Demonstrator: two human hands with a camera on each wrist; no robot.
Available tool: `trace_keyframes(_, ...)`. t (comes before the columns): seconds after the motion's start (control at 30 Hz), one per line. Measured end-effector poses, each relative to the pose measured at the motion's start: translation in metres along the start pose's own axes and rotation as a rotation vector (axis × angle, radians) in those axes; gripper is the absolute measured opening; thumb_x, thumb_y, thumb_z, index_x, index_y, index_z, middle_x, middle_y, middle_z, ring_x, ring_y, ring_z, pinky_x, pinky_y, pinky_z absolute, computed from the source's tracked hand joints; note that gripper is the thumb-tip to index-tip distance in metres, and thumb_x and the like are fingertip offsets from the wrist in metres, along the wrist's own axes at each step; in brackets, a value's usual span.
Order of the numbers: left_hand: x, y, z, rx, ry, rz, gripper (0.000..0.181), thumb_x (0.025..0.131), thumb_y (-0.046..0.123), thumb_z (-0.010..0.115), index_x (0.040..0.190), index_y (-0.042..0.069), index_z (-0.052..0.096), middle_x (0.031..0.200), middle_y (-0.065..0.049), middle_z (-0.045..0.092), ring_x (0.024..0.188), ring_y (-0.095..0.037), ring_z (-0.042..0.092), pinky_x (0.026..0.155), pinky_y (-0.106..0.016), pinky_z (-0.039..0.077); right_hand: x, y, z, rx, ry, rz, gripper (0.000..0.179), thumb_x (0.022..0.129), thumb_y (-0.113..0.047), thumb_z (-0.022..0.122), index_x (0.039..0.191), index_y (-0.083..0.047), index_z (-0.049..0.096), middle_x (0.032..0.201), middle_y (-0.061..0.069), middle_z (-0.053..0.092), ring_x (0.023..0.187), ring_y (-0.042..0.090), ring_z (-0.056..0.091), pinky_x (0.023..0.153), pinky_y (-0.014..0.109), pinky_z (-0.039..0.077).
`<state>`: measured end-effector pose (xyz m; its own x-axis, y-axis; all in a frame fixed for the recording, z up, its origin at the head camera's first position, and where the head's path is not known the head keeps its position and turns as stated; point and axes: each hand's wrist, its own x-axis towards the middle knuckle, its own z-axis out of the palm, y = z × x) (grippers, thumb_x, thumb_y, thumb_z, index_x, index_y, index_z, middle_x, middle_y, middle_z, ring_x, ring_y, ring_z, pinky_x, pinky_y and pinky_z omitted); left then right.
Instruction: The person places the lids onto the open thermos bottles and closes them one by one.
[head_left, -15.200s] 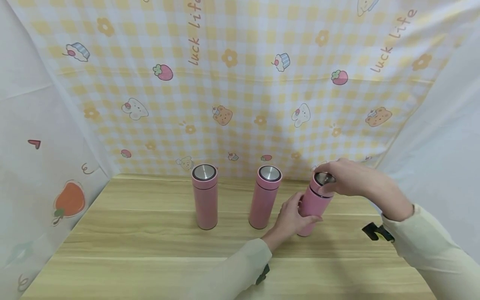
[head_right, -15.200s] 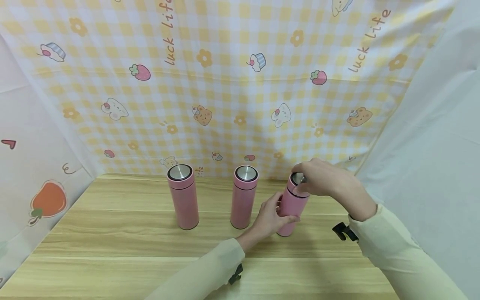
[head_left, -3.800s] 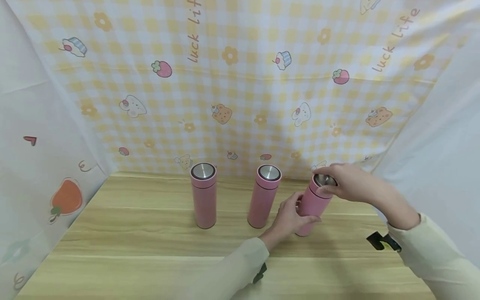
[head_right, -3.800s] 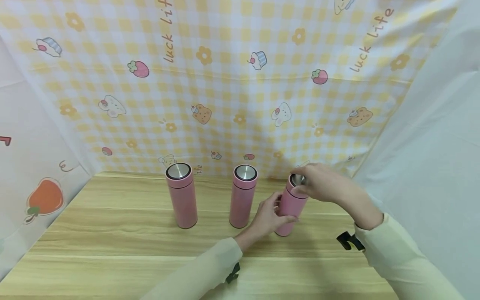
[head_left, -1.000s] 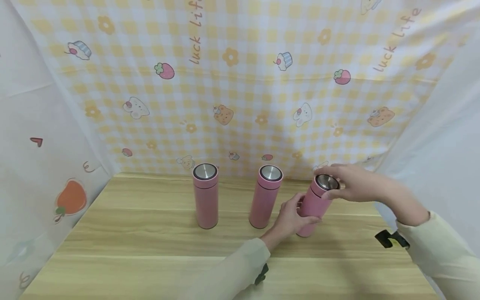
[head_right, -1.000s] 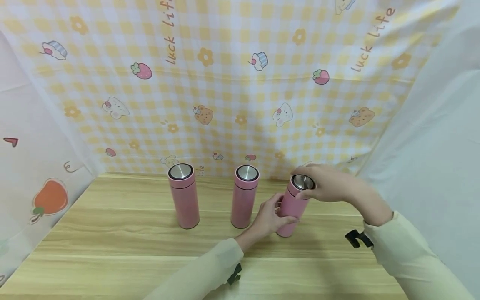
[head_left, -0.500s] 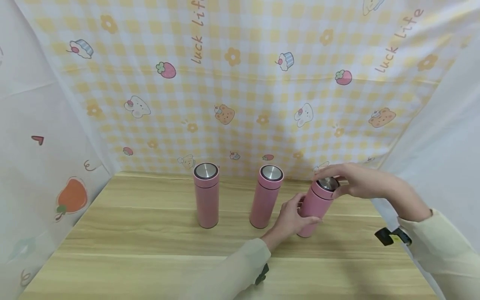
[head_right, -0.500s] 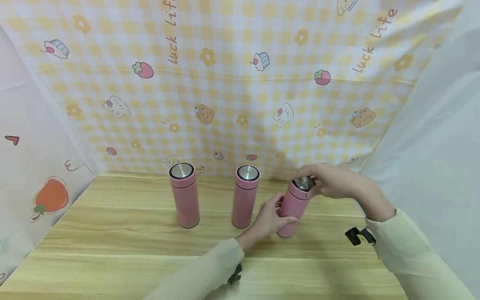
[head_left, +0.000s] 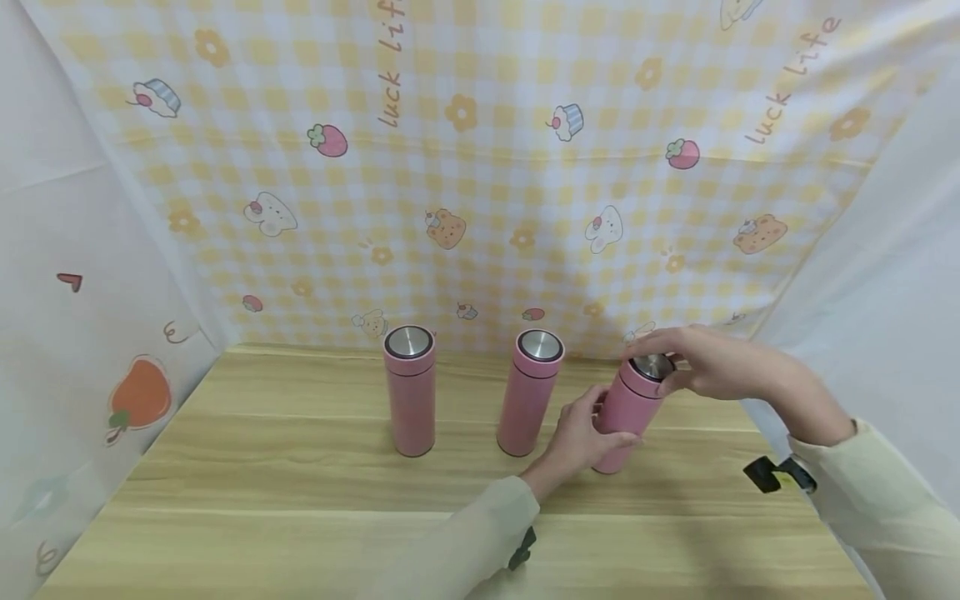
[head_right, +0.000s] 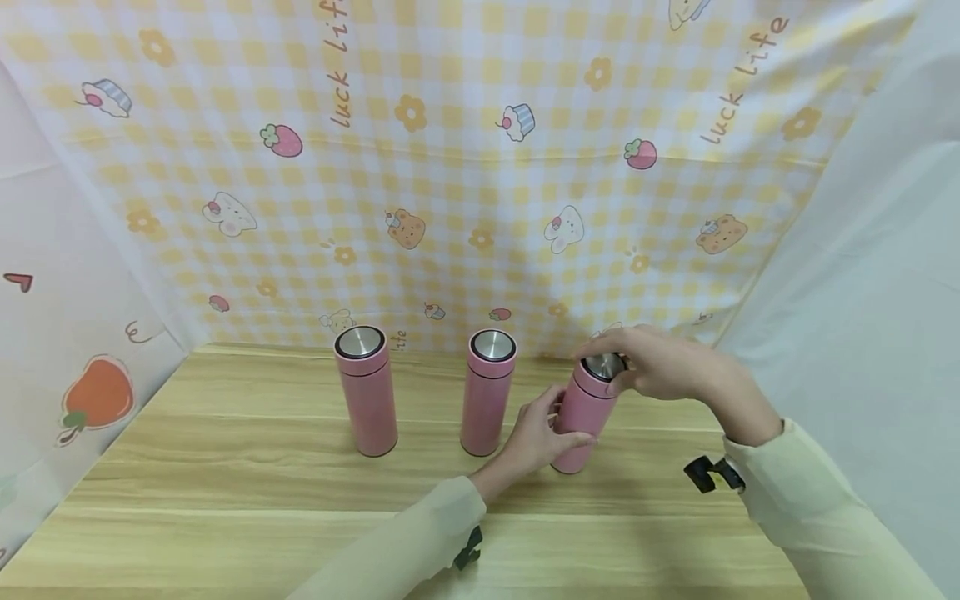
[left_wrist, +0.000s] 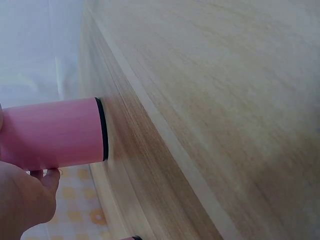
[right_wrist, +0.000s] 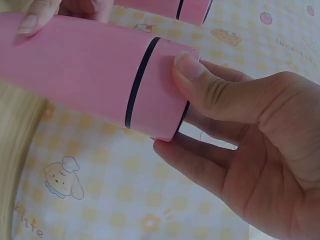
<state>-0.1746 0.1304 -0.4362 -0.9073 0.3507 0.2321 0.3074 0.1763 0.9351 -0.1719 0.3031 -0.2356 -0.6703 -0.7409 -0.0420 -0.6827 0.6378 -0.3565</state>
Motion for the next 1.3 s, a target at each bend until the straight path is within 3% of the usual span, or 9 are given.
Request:
trace_keyframes(0.23,0.000,-0.001,0.001,0.008,0.006,0.007,0.066,0.078,0.030,0.092,0.134,0.025,0.057,0.123,0.010,0.064,0.106,-0.005,0.061,0.089,-0.023,0.053,0.001,-0.002,0.004,-0.031,0.023,0.003,0.059,0.084,0.011,0.077,0.137,-0.012,0.064,0.133,0.008,0.063,0.106,0.018,0.064,0.079,0.036,0.059)
trace_keyframes(0.37,-0.001,0.000,0.001,0.007,0.012,0.006,0.066,0.077,0.029,0.092,0.134,0.025,0.058,0.122,0.010,0.064,0.106,-0.005,0.062,0.089,-0.024,0.053,0.001,-0.002,0.006,-0.070,0.053,0.007,0.051,0.086,0.003,0.078,0.134,-0.010,0.066,0.126,0.007,0.065,0.090,0.012,0.061,0.068,0.031,0.056)
trace_keyframes(0.57,-0.001,-0.001,0.001,0.007,0.016,0.001,0.068,0.077,0.029,0.093,0.135,0.026,0.058,0.121,0.011,0.064,0.104,-0.005,0.062,0.088,-0.024,0.053,0.003,-0.004,0.009,-0.171,0.095,0.068,0.045,0.087,-0.011,0.082,0.130,-0.008,0.069,0.106,0.001,0.064,0.073,0.009,0.051,0.060,0.028,0.048)
trace_keyframes(0.8,-0.001,-0.001,0.002,0.003,0.015,-0.004,0.066,0.077,0.032,0.092,0.133,0.026,0.058,0.121,0.011,0.064,0.103,-0.006,0.063,0.087,-0.024,0.054,0.004,-0.010,0.014,-0.258,0.125,0.114,0.045,0.087,-0.019,0.083,0.128,-0.005,0.068,0.080,-0.005,0.050,0.062,0.008,0.043,0.055,0.028,0.042)
trace_keyframes(0.97,-0.001,-0.002,0.001,-0.002,0.007,-0.010,0.065,0.078,0.031,0.092,0.133,0.026,0.058,0.123,0.010,0.064,0.106,-0.007,0.062,0.088,-0.024,0.053,0.003,-0.007,0.016,-0.280,0.146,0.099,0.047,0.089,-0.025,0.081,0.128,-0.004,0.067,0.083,-0.004,0.053,0.064,0.007,0.045,0.055,0.029,0.044)
trace_keyframes(1.1,0.000,-0.003,0.000,0.007,0.006,-0.014,0.067,0.078,0.030,0.092,0.135,0.025,0.057,0.125,0.009,0.063,0.108,-0.008,0.062,0.089,-0.024,0.053,0.000,-0.001,0.014,-0.231,0.135,0.074,0.051,0.090,-0.030,0.080,0.132,-0.005,0.065,0.091,-0.004,0.057,0.069,0.006,0.049,0.058,0.028,0.046)
trace_keyframes(1.17,0.000,-0.003,0.001,0.014,0.003,-0.013,0.068,0.078,0.031,0.092,0.136,0.025,0.057,0.126,0.008,0.063,0.109,-0.007,0.062,0.089,-0.024,0.053,-0.003,0.002,0.011,-0.180,0.113,0.062,0.054,0.090,-0.030,0.079,0.135,-0.005,0.063,0.101,-0.001,0.061,0.077,0.009,0.055,0.062,0.029,0.050)
trace_keyframes(1.3,0.001,-0.002,0.001,0.031,0.002,-0.004,0.069,0.077,0.032,0.092,0.137,0.025,0.056,0.127,0.008,0.063,0.109,-0.007,0.062,0.089,-0.023,0.053,-0.007,0.004,0.002,-0.083,0.055,0.003,0.058,0.088,-0.020,0.082,0.141,-0.009,0.060,0.129,0.007,0.062,0.111,0.024,0.061,0.085,0.043,0.057)
